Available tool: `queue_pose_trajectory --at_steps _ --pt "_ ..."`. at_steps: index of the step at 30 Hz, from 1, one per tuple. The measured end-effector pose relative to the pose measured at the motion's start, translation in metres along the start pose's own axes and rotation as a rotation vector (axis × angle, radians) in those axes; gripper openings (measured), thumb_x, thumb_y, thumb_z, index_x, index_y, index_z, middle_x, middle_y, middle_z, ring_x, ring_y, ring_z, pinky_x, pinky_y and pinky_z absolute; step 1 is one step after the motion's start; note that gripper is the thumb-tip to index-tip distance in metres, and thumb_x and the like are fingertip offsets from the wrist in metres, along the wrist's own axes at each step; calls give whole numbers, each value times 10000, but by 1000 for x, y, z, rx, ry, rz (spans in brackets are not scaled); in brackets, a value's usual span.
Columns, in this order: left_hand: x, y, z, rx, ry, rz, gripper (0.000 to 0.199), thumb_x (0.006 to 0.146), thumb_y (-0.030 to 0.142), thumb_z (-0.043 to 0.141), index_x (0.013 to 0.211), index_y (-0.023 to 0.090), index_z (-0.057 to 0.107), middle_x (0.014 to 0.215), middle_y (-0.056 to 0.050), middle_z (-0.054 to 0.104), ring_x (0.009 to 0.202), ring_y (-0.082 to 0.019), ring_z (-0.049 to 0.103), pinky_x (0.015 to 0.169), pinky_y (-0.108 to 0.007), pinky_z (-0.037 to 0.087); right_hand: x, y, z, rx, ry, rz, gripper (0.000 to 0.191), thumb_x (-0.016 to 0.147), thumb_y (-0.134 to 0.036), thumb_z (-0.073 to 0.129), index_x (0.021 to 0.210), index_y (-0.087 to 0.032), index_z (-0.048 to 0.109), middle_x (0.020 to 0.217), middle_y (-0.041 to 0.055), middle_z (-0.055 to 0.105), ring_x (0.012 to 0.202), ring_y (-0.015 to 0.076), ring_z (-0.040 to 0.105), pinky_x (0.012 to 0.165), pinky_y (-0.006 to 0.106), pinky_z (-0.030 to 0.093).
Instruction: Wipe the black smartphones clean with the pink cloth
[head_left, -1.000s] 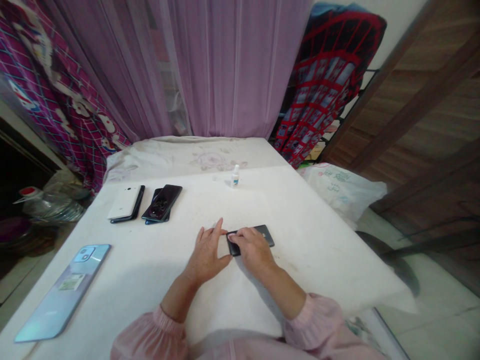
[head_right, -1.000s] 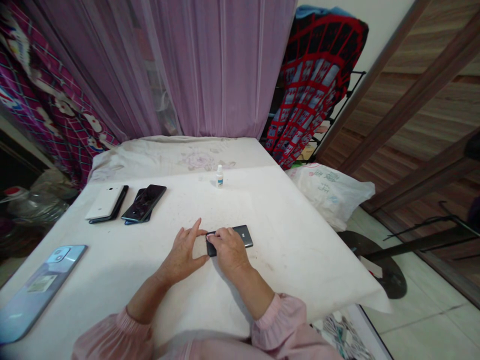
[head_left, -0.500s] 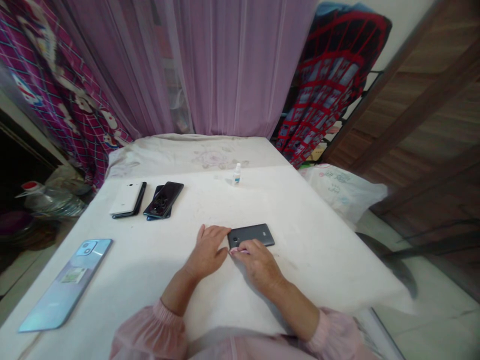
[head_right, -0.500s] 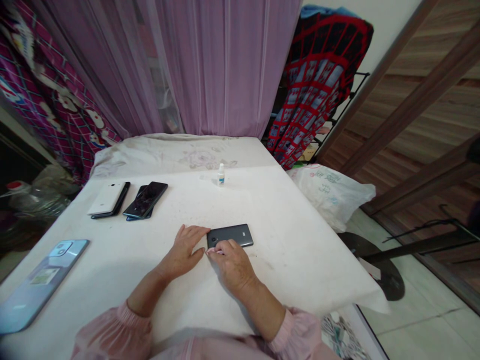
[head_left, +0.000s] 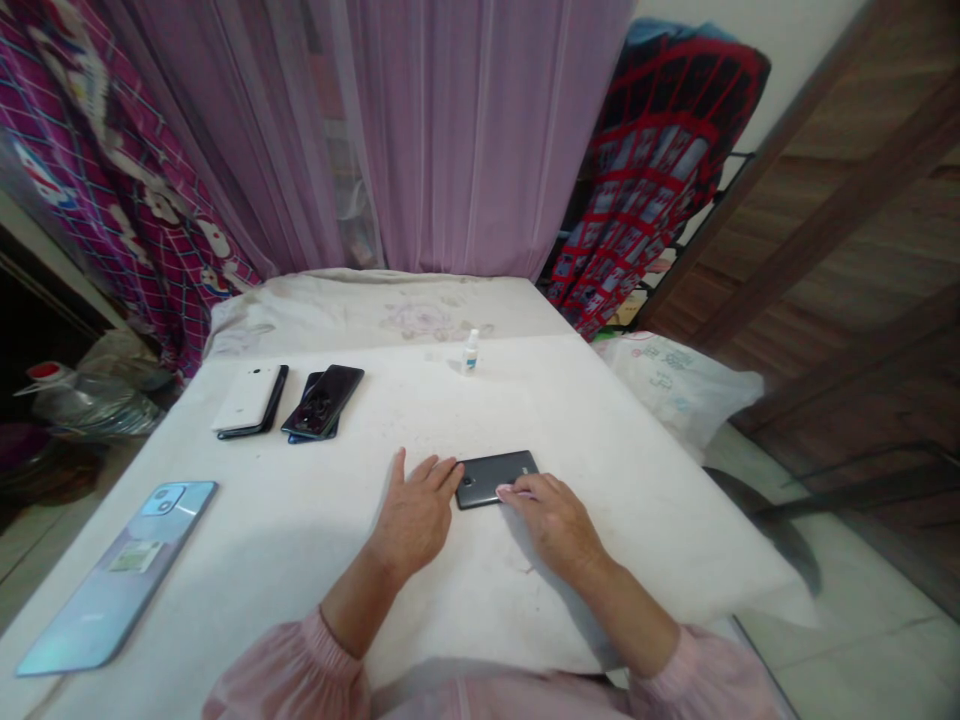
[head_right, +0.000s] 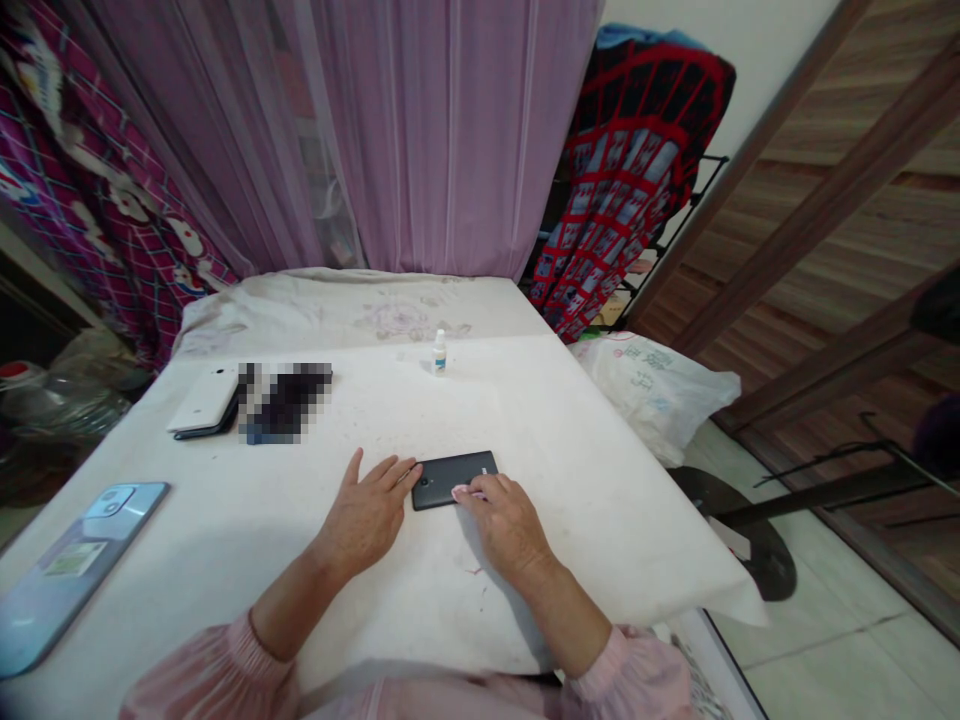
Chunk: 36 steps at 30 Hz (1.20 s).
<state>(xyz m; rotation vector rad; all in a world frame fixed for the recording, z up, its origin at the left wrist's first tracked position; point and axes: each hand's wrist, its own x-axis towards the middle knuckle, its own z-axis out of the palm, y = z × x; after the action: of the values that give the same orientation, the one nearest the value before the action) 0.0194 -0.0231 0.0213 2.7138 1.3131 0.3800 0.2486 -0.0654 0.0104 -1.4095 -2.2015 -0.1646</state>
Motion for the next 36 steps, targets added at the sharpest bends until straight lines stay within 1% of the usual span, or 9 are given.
queue_pose_trajectory --at_steps 3,6,12,15,17,22,25,28,36 --pt "0 0 1 -7 -9 -5 568 821 76 418 1351 263 497 1381 -54 535 1273 -303 461 1118 -646 93 -9 18 -9 -47 -2 31 304 884 -113 534 1045 -290 721 904 41 684 807 165 596 726 287 499" --pt "0 1 0 -17 -7 -10 582 815 70 427 1356 274 493 1367 -54 546 1275 -298 461 1125 -629 114 -8 18 -9 -46 15 39 318 885 -104 513 1048 -284 719 900 48 678 807 176 593 719 296 506" --pt "-1 1 0 -6 -27 -5 576 832 82 426 1368 286 475 1379 -49 537 1282 -277 455 1139 -605 104 15 -37 18 46 4 -63 205 895 -177 572 986 -280 724 870 27 668 757 149 563 685 263 470" --pt "-2 -1 2 -7 -16 5 573 835 85 422 1368 290 473 1387 -45 531 1288 -281 454 1136 -614 98 20 -48 22 84 -39 -97 158 883 -210 610 962 -282 726 865 30 665 775 154 558 691 270 451" --pt "-2 -2 3 -7 -6 14 580 831 76 414 1367 288 476 1391 -45 528 1287 -283 459 1136 -614 97 16 -40 17 96 -53 -84 180 880 -206 612 988 -298 724 878 26 667 778 152 562 697 269 451" --pt "-1 -3 4 -6 -12 19 594 821 61 388 1371 269 471 1398 -44 524 1290 -279 460 1134 -607 102 -6 8 -5 61 -35 2 283 900 -142 530 1029 -298 727 899 38 673 802 156 585 723 273 488" --pt "-1 -2 4 1 -21 23 596 820 53 375 1371 259 468 1402 -42 520 1301 -272 451 1133 -605 107 -13 28 -11 58 -25 55 362 887 -91 478 1049 -303 723 917 45 676 830 167 589 744 286 508" --pt "-1 -2 4 21 -28 25 600 821 42 360 1371 255 465 1411 -40 512 1302 -262 450 1135 -593 109 -8 36 -5 79 3 81 379 883 -82 453 1032 -292 731 912 49 673 836 173 589 755 297 511" --pt "0 2 3 98 -84 13 573 840 66 376 1382 232 460 1431 -38 490 1324 -247 425 1139 -553 168 31 51 25 132 87 197 339 860 -117 467 929 -266 764 828 44 662 778 176 589 696 283 494"
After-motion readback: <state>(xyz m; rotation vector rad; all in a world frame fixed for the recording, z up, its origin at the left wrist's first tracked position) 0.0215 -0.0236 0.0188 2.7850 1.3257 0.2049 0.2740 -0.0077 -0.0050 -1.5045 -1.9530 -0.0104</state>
